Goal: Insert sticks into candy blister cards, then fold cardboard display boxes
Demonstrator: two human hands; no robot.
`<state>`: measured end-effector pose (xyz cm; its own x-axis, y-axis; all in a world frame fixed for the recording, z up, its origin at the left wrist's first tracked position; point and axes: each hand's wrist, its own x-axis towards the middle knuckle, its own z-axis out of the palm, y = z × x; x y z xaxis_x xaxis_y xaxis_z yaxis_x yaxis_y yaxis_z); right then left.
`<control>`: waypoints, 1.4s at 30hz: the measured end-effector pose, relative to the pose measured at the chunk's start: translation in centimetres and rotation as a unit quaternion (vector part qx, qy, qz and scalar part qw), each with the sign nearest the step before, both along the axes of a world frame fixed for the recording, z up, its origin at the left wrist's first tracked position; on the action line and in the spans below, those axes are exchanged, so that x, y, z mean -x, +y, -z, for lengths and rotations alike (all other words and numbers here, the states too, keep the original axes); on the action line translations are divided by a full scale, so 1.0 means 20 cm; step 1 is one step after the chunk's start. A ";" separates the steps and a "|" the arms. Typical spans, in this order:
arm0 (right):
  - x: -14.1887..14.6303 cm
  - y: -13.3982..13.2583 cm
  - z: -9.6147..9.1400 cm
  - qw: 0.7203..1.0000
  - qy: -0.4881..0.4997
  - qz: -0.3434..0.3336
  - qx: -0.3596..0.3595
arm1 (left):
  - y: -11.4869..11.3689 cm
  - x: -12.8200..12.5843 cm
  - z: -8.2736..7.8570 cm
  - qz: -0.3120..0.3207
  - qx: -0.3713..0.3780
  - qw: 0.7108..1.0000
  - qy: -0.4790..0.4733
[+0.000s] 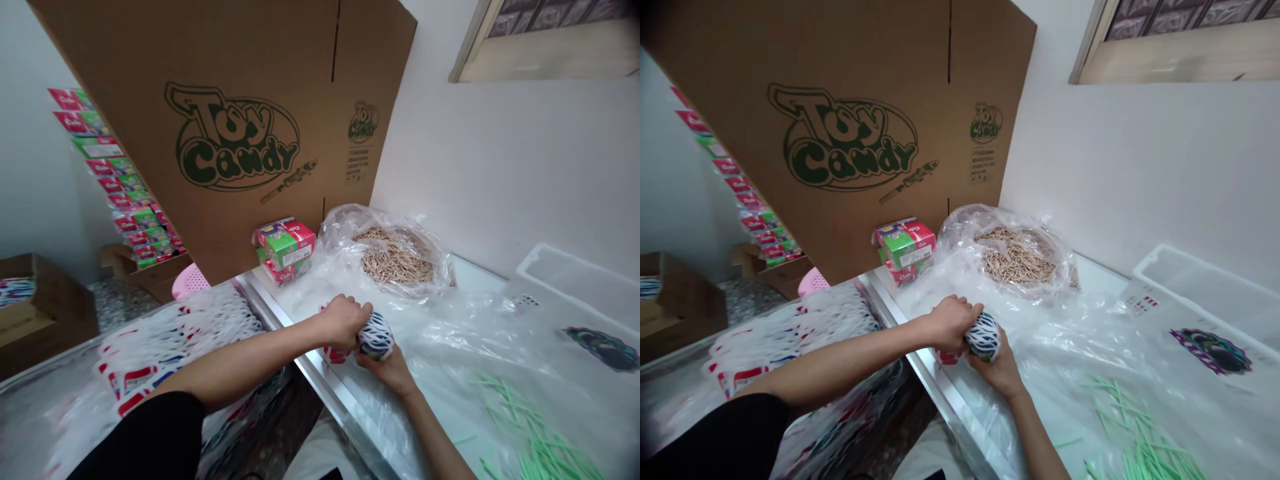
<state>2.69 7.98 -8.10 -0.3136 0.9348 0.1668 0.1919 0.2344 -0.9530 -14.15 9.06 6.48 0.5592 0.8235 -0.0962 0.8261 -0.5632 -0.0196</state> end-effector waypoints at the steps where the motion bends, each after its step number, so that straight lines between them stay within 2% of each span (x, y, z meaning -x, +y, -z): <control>1: 0.00 0.00 -0.01 1.000 -0.020 0.020 -0.012 | 0.00 0.00 -0.02 -0.002 0.004 1.000 0.004; 4: 0.00 0.01 -0.05 0.997 -0.043 0.048 -0.051 | -0.02 -0.01 -0.06 0.003 -0.008 1.000 -0.012; 7: 0.00 0.00 -0.06 0.998 -0.043 0.018 -0.050 | -0.03 0.00 -0.06 0.012 -0.033 0.999 -0.023; 12: 0.02 -0.02 -0.08 0.998 -0.065 0.008 -0.010 | -0.04 0.03 -0.01 -0.038 0.043 0.998 -0.002; 14: 0.05 -0.03 -0.14 0.998 -0.066 0.000 -0.013 | -0.08 0.07 -0.05 -0.047 0.044 0.998 -0.008; 16: 0.12 -0.04 -0.23 0.998 -0.060 -0.025 -0.020 | -0.14 0.14 -0.13 -0.064 0.033 0.997 -0.018; 18: 0.21 -0.05 -0.34 0.995 -0.057 -0.066 -0.041 | -0.22 0.25 -0.25 -0.099 0.017 0.995 -0.024; 21: 0.38 -0.11 -0.48 0.980 -0.050 -0.148 -0.125 | -0.42 0.48 -0.44 -0.184 0.000 0.983 -0.016; 24: 0.48 -0.21 -0.51 0.961 -0.039 -0.210 -0.175 | -0.69 0.74 -0.56 -0.296 0.018 0.955 -0.011; 26: 0.49 -0.27 -0.48 0.960 -0.048 -0.225 -0.160 | -0.88 0.92 -0.57 -0.375 0.048 0.926 -0.017; 29: 0.47 -0.31 -0.41 0.967 -0.074 -0.222 -0.106 | -1.15 1.14 -0.48 -0.450 0.129 0.882 -0.042; 31: 0.45 -0.32 -0.38 0.969 -0.090 -0.219 -0.075 | -1.29 1.26 -0.36 -0.475 0.188 0.858 -0.049; 33: 0.46 -0.33 -0.36 0.964 -0.106 -0.235 -0.059 | -1.37 1.33 -0.23 -0.489 0.209 0.846 -0.038; 35: 0.49 -0.33 -0.35 0.956 -0.115 -0.266 -0.057 | -1.42 1.38 -0.10 -0.488 0.223 0.843 -0.034; 38: 0.57 -0.34 -0.36 0.942 -0.119 -0.308 -0.058 | -1.42 1.41 0.06 -0.473 0.242 0.846 -0.041; 42: 0.66 -0.35 -0.36 0.931 -0.136 -0.331 -0.074 | -1.37 1.42 0.20 -0.472 0.215 0.855 -0.026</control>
